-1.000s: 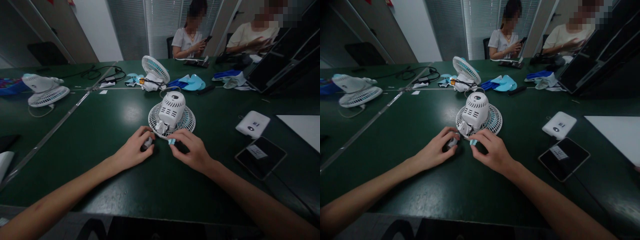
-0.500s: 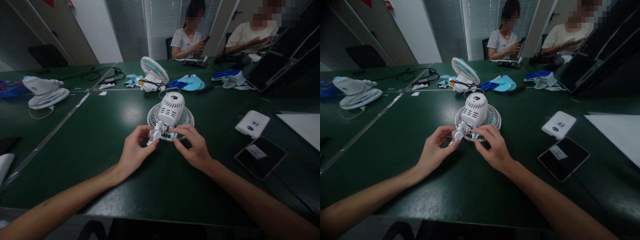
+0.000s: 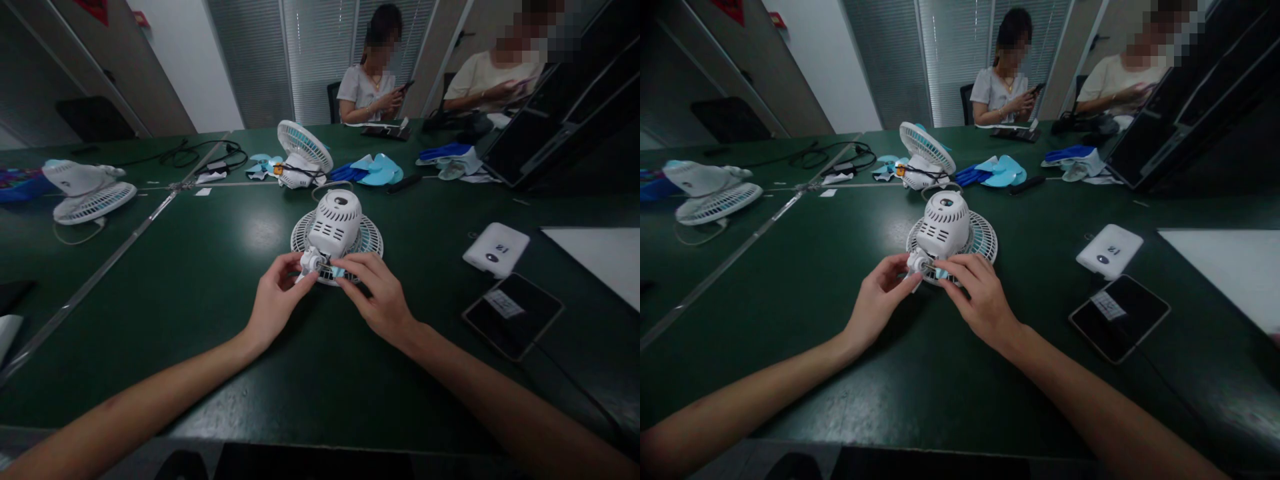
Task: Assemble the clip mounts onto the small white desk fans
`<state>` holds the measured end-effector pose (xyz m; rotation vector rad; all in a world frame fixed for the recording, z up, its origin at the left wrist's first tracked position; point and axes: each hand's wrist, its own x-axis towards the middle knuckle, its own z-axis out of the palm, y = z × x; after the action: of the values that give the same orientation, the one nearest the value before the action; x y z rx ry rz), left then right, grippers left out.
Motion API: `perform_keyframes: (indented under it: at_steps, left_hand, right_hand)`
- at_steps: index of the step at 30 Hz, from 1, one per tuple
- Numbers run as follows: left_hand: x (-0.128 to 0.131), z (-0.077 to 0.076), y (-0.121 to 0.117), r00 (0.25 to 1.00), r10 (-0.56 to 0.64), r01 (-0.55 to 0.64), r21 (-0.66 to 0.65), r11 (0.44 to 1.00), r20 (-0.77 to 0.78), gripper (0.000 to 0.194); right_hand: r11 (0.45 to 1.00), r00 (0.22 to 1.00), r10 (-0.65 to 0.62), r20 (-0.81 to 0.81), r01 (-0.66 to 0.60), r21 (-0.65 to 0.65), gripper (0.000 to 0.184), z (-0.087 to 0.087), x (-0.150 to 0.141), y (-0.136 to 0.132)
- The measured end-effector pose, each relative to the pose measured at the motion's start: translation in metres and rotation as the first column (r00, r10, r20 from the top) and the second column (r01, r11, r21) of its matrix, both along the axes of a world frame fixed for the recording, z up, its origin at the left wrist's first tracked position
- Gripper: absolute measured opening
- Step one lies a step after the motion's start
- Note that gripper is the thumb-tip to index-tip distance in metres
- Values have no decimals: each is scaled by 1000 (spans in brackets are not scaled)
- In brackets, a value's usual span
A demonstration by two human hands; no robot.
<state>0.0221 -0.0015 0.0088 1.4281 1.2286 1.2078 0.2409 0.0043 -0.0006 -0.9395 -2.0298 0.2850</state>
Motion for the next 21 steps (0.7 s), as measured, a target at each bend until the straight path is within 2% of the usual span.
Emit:
perform_keyframes:
  at_steps: [4,9,13,18,21]
  left_hand:
    - [4,-5,-12,995,-59,58,5,998,81,40]
    - [4,-4,-17,988,-99,99,7,995,118,40]
    - [6,-6,-16,974,-129,128,16,992,185,42]
    - [8,-8,-13,966,-140,149,-26,988,216,42]
    - [8,-8,-12,966,-143,153,-32,988,213,40]
  right_hand:
    - [999,999,-11,39,9,51,43,-3,3,3]
    - [995,1000,-13,-24,15,94,52,0,3,-1]
    - [998,998,-8,-69,13,68,45,6,-2,-4]
    - [997,981,-83,-177,80,-23,25,11,-6,-2]
    - [998,989,-50,-142,56,39,24,10,-4,0]
